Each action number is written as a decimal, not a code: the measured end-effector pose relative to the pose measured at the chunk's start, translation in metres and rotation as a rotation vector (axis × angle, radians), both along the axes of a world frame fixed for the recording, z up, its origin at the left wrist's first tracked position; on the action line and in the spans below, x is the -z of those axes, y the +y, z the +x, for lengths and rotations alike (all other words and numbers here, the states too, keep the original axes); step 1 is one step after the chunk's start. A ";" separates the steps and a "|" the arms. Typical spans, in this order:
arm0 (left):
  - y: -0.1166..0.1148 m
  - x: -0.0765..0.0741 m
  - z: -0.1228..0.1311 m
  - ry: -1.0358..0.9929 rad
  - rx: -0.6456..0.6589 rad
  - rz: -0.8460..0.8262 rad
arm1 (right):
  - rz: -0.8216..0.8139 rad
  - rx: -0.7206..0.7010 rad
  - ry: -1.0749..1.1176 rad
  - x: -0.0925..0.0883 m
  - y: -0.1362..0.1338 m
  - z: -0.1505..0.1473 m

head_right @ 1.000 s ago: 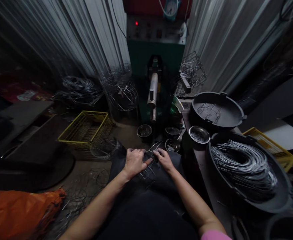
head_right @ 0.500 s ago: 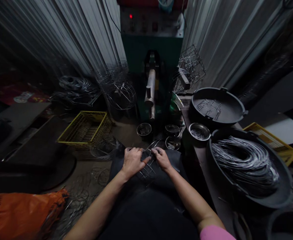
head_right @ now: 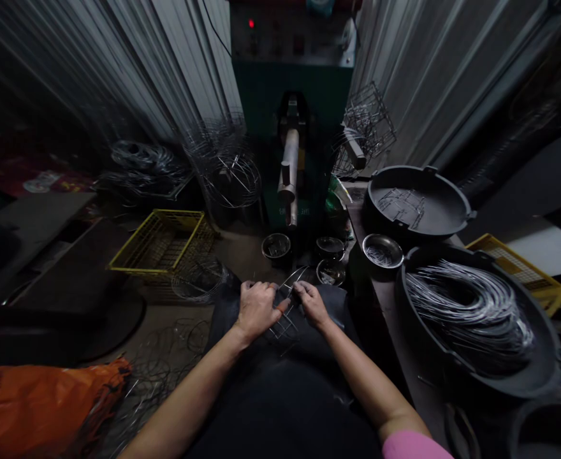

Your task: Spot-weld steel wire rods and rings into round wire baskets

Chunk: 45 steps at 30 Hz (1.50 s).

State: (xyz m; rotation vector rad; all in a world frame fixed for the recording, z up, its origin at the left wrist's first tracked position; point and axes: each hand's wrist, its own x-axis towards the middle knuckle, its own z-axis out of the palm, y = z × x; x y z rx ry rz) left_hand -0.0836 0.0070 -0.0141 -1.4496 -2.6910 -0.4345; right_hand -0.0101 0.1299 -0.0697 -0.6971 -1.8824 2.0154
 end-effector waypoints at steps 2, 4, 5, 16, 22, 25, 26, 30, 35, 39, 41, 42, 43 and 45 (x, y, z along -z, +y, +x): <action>0.000 0.000 0.000 -0.005 0.004 -0.001 | -0.024 0.052 0.007 -0.001 0.000 0.000; 0.000 0.000 0.000 -0.012 0.005 -0.002 | -0.027 0.081 0.015 -0.002 0.000 0.000; 0.000 0.000 0.000 -0.013 0.006 -0.001 | -0.022 0.083 0.019 -0.003 0.000 0.000; 0.012 -0.013 -0.012 0.042 0.029 0.021 | -0.033 0.004 0.077 -0.014 0.009 -0.013; 0.030 -0.026 -0.037 0.058 0.058 0.055 | -0.115 0.046 0.173 -0.021 0.022 -0.039; 0.039 -0.031 -0.050 0.072 0.062 0.056 | -0.140 0.041 0.194 -0.022 0.030 -0.053; 0.043 -0.032 -0.055 0.077 0.062 0.052 | -0.147 0.041 0.204 -0.023 0.032 -0.057; 0.056 -0.038 -0.072 0.074 0.058 0.020 | -0.190 0.068 0.250 -0.022 0.043 -0.076; 0.073 -0.044 -0.090 0.086 0.072 -0.025 | -0.238 0.120 0.263 -0.027 0.055 -0.095; 0.083 -0.046 -0.098 0.112 0.075 -0.061 | -0.254 0.123 0.256 -0.033 0.062 -0.102; 0.086 -0.046 -0.101 0.118 0.075 -0.066 | -0.255 0.141 0.249 -0.035 0.065 -0.104; 0.088 -0.046 -0.102 0.119 0.079 -0.063 | -0.257 0.148 0.247 -0.036 0.067 -0.104; 0.089 -0.045 -0.103 0.119 0.083 -0.059 | -0.258 0.151 0.246 -0.036 0.068 -0.105; 0.092 -0.045 -0.105 0.119 0.086 -0.055 | -0.261 0.146 0.247 -0.036 0.071 -0.108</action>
